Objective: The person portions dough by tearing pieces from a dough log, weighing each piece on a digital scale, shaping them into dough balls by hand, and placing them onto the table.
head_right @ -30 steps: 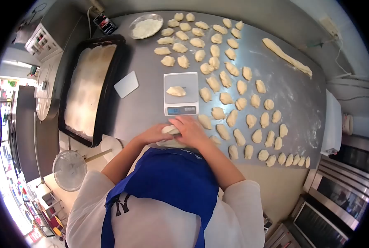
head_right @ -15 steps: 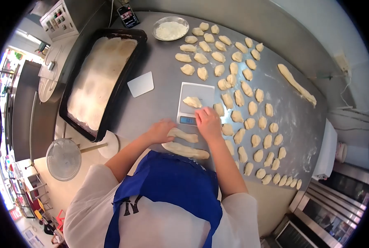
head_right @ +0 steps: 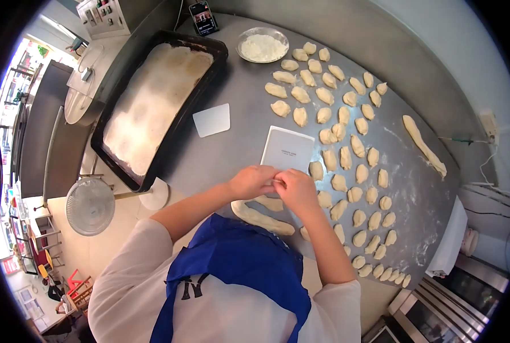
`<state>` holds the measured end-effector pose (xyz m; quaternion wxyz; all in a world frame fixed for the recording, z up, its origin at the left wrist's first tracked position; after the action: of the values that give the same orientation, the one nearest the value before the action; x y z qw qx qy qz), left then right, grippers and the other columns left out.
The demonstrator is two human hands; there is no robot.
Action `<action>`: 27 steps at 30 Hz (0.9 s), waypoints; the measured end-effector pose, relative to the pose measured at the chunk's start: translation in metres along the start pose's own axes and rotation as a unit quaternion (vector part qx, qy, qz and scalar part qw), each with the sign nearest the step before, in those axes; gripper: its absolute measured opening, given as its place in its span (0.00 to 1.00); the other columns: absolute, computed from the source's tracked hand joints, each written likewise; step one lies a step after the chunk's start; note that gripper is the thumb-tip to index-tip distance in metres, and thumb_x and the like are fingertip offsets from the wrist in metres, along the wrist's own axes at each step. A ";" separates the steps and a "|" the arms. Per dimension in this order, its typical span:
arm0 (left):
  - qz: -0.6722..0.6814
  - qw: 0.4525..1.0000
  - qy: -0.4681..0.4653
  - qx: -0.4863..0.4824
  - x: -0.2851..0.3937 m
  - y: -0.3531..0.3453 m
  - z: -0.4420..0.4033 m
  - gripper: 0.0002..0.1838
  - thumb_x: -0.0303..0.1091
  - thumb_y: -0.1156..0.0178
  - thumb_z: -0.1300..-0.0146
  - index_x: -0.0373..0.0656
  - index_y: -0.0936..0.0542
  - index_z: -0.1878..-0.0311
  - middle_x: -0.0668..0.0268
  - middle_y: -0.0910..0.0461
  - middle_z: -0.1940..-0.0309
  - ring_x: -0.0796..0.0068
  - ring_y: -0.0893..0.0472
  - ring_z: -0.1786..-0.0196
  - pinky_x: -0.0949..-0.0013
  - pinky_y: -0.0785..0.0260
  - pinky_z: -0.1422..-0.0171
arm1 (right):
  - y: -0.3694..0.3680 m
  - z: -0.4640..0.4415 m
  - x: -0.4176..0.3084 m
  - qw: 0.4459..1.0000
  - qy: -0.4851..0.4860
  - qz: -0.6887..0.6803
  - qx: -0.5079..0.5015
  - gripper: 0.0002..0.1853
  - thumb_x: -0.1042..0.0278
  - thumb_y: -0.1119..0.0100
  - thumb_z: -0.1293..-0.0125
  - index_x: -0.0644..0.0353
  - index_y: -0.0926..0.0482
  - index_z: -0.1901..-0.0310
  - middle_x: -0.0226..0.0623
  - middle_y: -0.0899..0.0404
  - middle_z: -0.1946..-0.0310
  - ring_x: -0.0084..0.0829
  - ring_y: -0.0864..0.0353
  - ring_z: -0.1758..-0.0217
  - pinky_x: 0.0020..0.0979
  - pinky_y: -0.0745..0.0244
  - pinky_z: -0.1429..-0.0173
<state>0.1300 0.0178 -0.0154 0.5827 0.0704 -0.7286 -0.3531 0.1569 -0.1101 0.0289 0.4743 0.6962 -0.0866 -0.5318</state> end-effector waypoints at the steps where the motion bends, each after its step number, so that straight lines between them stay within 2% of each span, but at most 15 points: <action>1: 0.003 1.000 0.002 -0.001 -0.004 -0.003 0.000 0.18 0.39 0.32 0.39 0.45 0.20 0.49 0.60 0.18 0.62 0.53 0.18 0.54 0.54 0.25 0.48 | 0.000 0.007 0.005 1.000 -0.002 -0.001 -0.003 0.06 0.67 0.35 0.42 0.58 0.15 0.67 0.40 0.16 0.69 0.42 0.15 0.62 0.42 0.21 0.58; 3: -0.110 0.981 -0.133 -0.093 -0.003 -0.020 0.000 0.12 0.42 0.35 0.37 0.45 0.21 0.59 0.63 0.20 0.66 0.56 0.19 0.58 0.54 0.26 0.52 | -0.009 0.020 0.014 0.999 -0.014 -0.003 -0.046 0.06 0.65 0.34 0.42 0.59 0.16 0.70 0.39 0.16 0.71 0.42 0.15 0.64 0.41 0.20 0.58; 7: -0.184 0.947 -0.235 -0.120 0.007 -0.025 -0.015 0.13 0.45 0.38 0.35 0.45 0.24 0.65 0.66 0.23 0.67 0.60 0.19 0.59 0.56 0.26 0.51 | -0.011 0.038 0.005 0.997 -0.054 -0.042 0.020 0.03 0.69 0.32 0.47 0.58 0.16 0.72 0.39 0.18 0.77 0.40 0.16 0.72 0.36 0.21 0.64; 9: -0.292 0.929 -0.185 -0.134 0.014 -0.028 -0.029 0.15 0.47 0.38 0.35 0.45 0.20 0.58 0.66 0.22 0.61 0.61 0.20 0.55 0.60 0.27 0.48 | -0.008 0.042 -0.002 0.995 -0.063 -0.057 0.054 0.02 0.74 0.31 0.46 0.59 0.16 0.71 0.37 0.16 0.76 0.32 0.15 0.73 0.30 0.21 0.66; 10: -0.291 0.929 -0.185 -0.136 0.017 -0.034 -0.037 0.15 0.47 0.38 0.35 0.45 0.20 0.58 0.66 0.22 0.61 0.61 0.20 0.55 0.60 0.27 0.48 | -0.009 0.047 0.001 0.967 -0.121 -0.210 0.081 0.03 0.74 0.29 0.45 0.61 0.15 0.70 0.34 0.15 0.75 0.28 0.14 0.72 0.28 0.21 0.65; 11: -0.280 0.952 -0.119 -0.037 0.017 -0.027 -0.052 0.19 0.49 0.36 0.37 0.44 0.19 0.53 0.65 0.22 0.58 0.61 0.20 0.52 0.59 0.28 0.45 | -0.011 0.051 0.003 0.911 -0.175 -0.357 0.107 0.03 0.75 0.28 0.43 0.62 0.14 0.68 0.32 0.14 0.74 0.25 0.14 0.71 0.26 0.21 0.64; 12: -0.264 0.961 -0.052 0.064 0.014 -0.018 -0.058 0.23 0.51 0.35 0.38 0.44 0.18 0.49 0.63 0.22 0.55 0.61 0.21 0.48 0.58 0.30 0.42 | -0.010 0.053 -0.004 0.911 -0.176 -0.357 0.109 0.03 0.75 0.28 0.43 0.62 0.14 0.68 0.32 0.14 0.74 0.25 0.14 0.71 0.26 0.21 0.64; 13: -0.264 0.961 -0.056 0.064 0.014 -0.020 -0.059 0.23 0.51 0.35 0.38 0.44 0.18 0.49 0.63 0.22 0.55 0.61 0.21 0.48 0.58 0.30 0.42 | -0.007 0.051 -0.016 0.918 -0.133 -0.359 0.106 0.04 0.75 0.28 0.42 0.64 0.14 0.66 0.32 0.13 0.72 0.23 0.14 0.69 0.24 0.21 0.62; 15: -0.408 0.887 -0.091 0.197 0.027 -0.015 -0.056 0.33 0.56 0.33 0.42 0.43 0.20 0.39 0.62 0.22 0.51 0.60 0.23 0.44 0.54 0.33 0.38 | -0.004 0.053 -0.021 0.923 -0.090 -0.358 0.105 0.05 0.75 0.28 0.40 0.66 0.14 0.64 0.31 0.13 0.70 0.20 0.14 0.67 0.23 0.21 0.60; 16: -0.408 0.886 -0.092 0.199 0.030 -0.017 -0.049 0.33 0.56 0.33 0.42 0.43 0.20 0.39 0.62 0.22 0.51 0.60 0.23 0.44 0.54 0.33 0.38 | -0.003 0.057 -0.008 0.882 -0.114 -0.432 0.146 0.05 0.76 0.28 0.39 0.66 0.14 0.63 0.33 0.13 0.69 0.21 0.14 0.66 0.23 0.21 0.59; 18: -0.335 0.923 -0.130 -0.138 0.026 -0.057 -0.019 0.35 0.59 0.32 0.44 0.42 0.21 0.41 0.62 0.21 0.47 0.59 0.24 0.40 0.50 0.36 0.33 | -0.002 0.071 0.024 0.833 -0.176 -0.481 0.210 0.06 0.74 0.32 0.34 0.67 0.14 0.59 0.35 0.13 0.67 0.21 0.15 0.65 0.22 0.22 0.58; 20: -0.312 0.891 -0.020 -0.328 0.012 -0.078 0.015 0.33 0.58 0.31 0.44 0.41 0.21 0.44 0.60 0.21 0.43 0.57 0.26 0.35 0.52 0.35 0.32 | -0.002 0.086 0.061 0.829 -0.233 -0.450 0.237 0.06 0.73 0.33 0.33 0.67 0.14 0.59 0.35 0.13 0.68 0.21 0.16 0.66 0.22 0.23 0.60; 24: -0.240 0.937 0.006 -0.254 -0.019 -0.092 0.041 0.30 0.55 0.32 0.41 0.39 0.22 0.47 0.54 0.20 0.44 0.54 0.24 0.36 0.52 0.32 0.35 | -0.015 0.102 0.082 0.799 -0.304 -0.445 0.268 0.11 0.66 0.36 0.29 0.67 0.14 0.59 0.35 0.15 0.70 0.20 0.19 0.68 0.22 0.26 0.62; 26: -0.025 0.959 0.233 -0.160 -0.031 -0.082 0.041 0.30 0.52 0.34 0.36 0.36 0.25 0.42 0.47 0.20 0.47 0.49 0.21 0.41 0.51 0.30 0.38 | -0.019 0.105 0.083 0.785 -0.317 -0.453 0.278 0.12 0.65 0.36 0.29 0.67 0.14 0.60 0.35 0.15 0.70 0.20 0.20 0.69 0.22 0.26 0.62; 27: -0.019 0.958 0.231 -0.172 -0.032 -0.086 0.044 0.30 0.52 0.34 0.36 0.36 0.25 0.42 0.47 0.20 0.47 0.49 0.21 0.41 0.51 0.30 0.38 | -0.022 0.106 0.080 0.773 -0.325 -0.463 0.285 0.13 0.64 0.37 0.28 0.68 0.14 0.60 0.35 0.15 0.70 0.19 0.20 0.69 0.22 0.27 0.62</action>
<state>0.0738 -0.0106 -0.0956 0.7313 0.0621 -0.5012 -0.4583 0.0950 -0.2083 -0.0390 -0.1063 0.5407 -0.0504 -0.8329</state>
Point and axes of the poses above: each hand's wrist, its own z-axis away from the middle knuckle, its own y-axis out of the back of the hand, x = y × z, the point moved 6 cm from there along -z, towards the middle knuckle
